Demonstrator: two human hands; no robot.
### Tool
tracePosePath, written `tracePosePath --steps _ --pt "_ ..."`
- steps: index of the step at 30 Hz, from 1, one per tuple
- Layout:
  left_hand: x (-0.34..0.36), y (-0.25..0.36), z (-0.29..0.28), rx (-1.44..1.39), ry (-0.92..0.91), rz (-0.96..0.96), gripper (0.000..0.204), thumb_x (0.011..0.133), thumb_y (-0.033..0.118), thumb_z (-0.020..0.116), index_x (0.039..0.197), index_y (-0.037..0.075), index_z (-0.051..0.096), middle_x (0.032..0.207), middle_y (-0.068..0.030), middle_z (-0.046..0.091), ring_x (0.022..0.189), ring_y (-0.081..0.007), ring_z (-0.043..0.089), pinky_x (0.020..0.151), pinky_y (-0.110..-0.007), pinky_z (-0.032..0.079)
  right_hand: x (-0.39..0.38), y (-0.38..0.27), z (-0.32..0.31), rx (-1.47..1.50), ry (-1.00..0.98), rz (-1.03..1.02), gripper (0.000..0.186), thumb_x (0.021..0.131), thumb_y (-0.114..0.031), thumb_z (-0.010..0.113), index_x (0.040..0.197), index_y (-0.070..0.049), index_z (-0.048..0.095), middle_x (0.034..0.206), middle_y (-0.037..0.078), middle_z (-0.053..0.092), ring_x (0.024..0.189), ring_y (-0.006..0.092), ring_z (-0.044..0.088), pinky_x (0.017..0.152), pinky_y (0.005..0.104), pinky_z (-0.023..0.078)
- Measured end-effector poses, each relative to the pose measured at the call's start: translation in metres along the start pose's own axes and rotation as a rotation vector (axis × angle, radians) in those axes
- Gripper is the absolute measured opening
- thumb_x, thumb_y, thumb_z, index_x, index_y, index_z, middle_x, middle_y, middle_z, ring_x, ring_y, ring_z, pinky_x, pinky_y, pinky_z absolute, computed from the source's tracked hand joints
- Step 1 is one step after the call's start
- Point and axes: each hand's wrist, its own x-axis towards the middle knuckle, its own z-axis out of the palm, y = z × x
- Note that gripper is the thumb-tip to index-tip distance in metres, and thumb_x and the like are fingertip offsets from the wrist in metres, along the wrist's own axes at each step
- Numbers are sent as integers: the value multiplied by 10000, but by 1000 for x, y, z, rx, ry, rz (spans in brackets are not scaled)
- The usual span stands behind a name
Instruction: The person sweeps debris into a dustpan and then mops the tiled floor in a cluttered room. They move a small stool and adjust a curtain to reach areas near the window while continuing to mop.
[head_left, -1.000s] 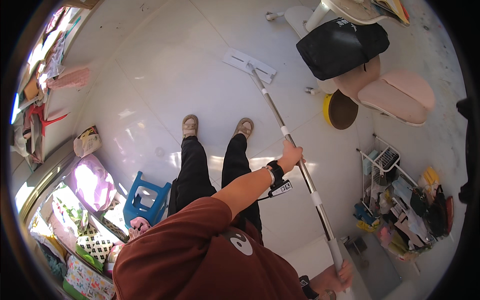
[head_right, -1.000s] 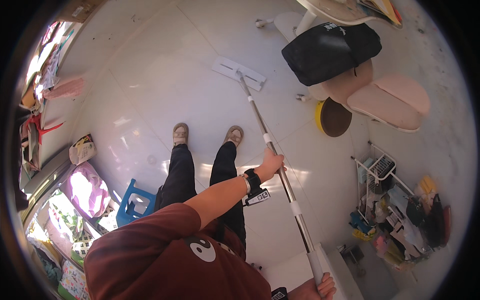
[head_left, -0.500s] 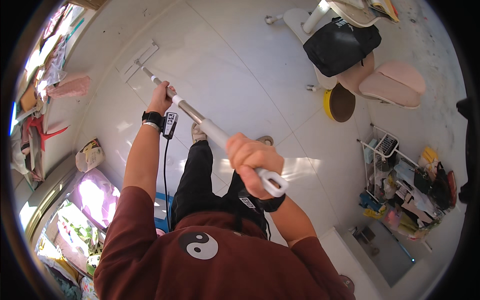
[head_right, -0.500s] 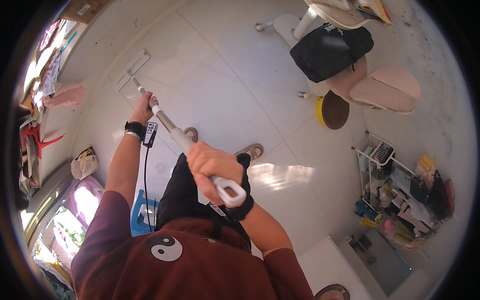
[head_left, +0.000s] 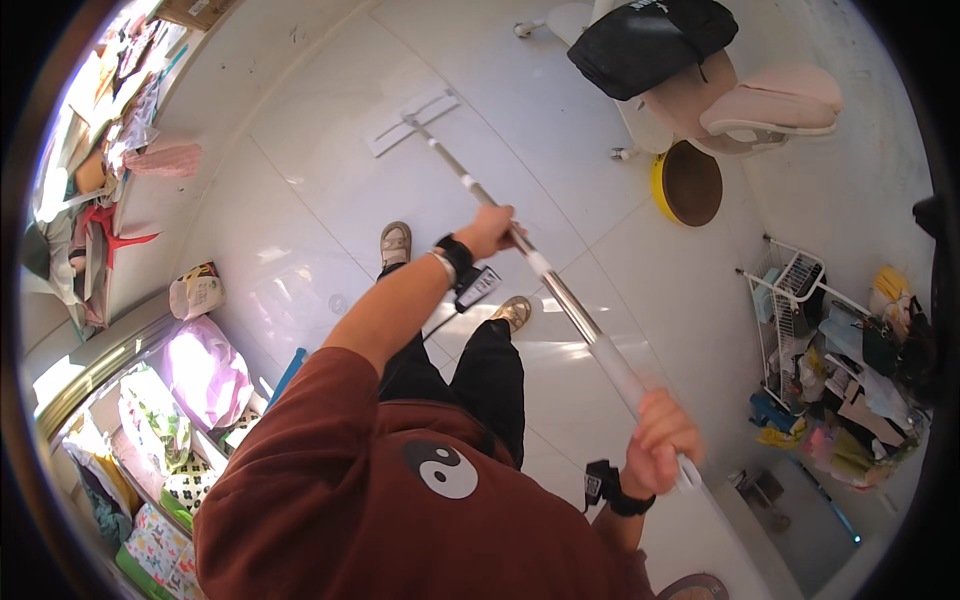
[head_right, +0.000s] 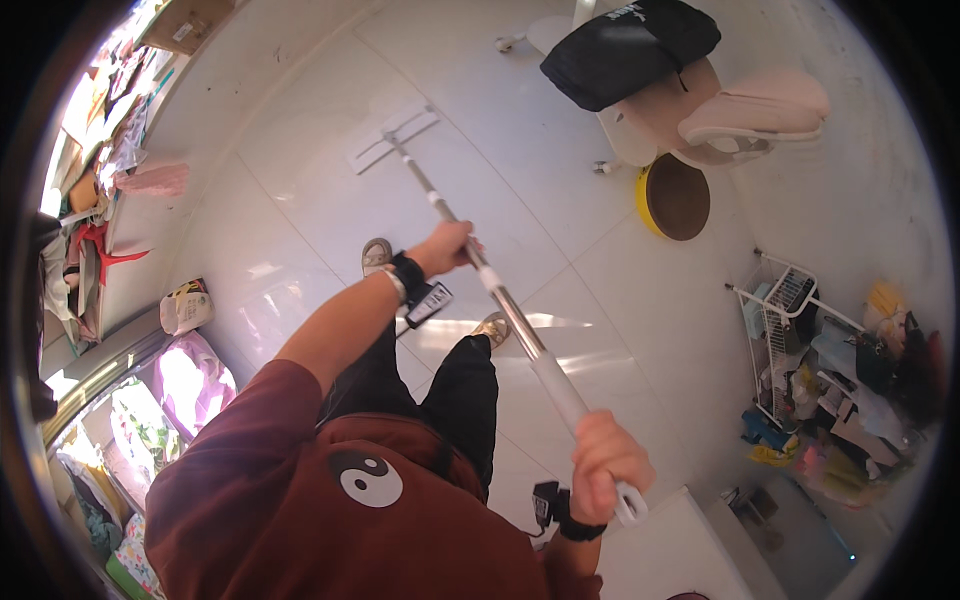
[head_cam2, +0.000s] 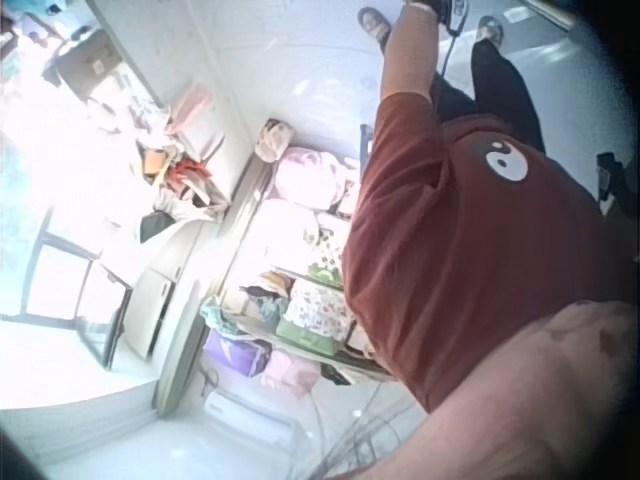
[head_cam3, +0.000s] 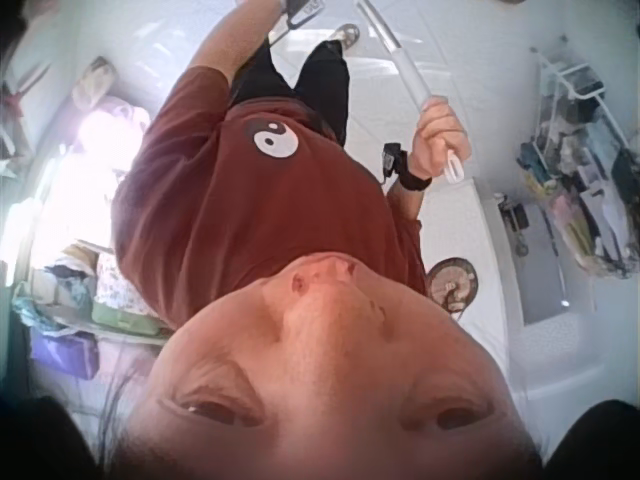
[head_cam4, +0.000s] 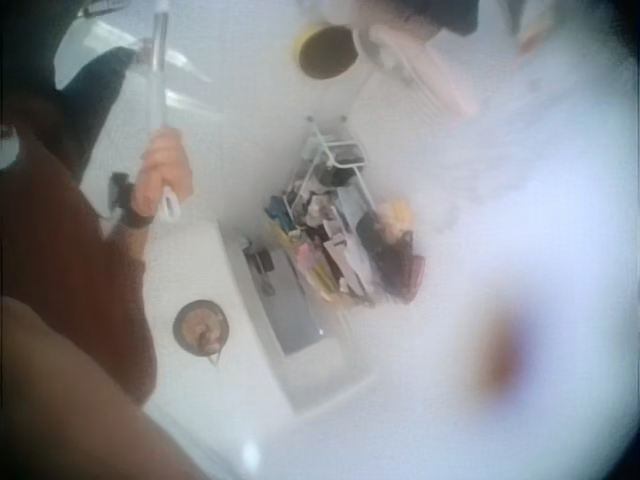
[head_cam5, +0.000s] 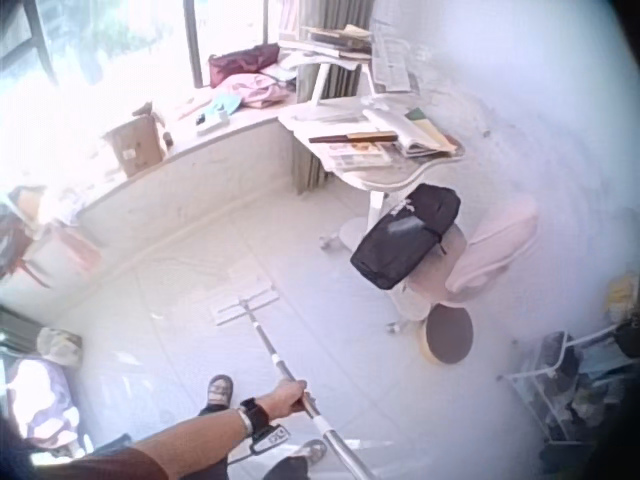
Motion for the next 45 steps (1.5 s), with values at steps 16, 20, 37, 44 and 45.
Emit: tracePosePath --steps 16,20,37,44,45 --pt "-74 -322 198 361 -176 -380 353 849 -9 498 1072 -10 225 809 -162 526 591 -278 631 450 -406 562 -255 -171 -123 -236 1100 -142 297 823 -221 519 577 -146 370 500 1 287 497 150 350 605 374 345" --pt "-53 -250 177 251 -166 -267 371 854 13 519 1073 -12 221 757 -172 549 507 -288 617 406 -417 538 -198 -142 -101 -92 1071 -49 350 822 -102 475 563 -168 250 534 -6 233 555 128 297 706 313 325" --pt "8 218 -316 -564 151 303 150 896 21 484 787 78 397 585 25 404 486 -81 427 437 -208 427 91 160 274 321 -553 -26 232 533 108 575 604 -43 413 602 81 430 554 282 464 590 388 432" --pt "21 158 -230 -263 181 301 46 873 57 433 861 14 445 687 -112 503 632 -240 535 600 -376 494 90 121 177 242 -423 116 116 675 92 538 655 -6 481 632 88 513 578 243 492 653 402 462" --pt "24 139 -193 -231 157 257 77 870 80 435 894 7 437 691 -128 521 622 -263 551 581 -391 501 89 103 147 239 -354 156 78 706 54 524 659 0 493 633 89 520 582 226 491 653 413 453"
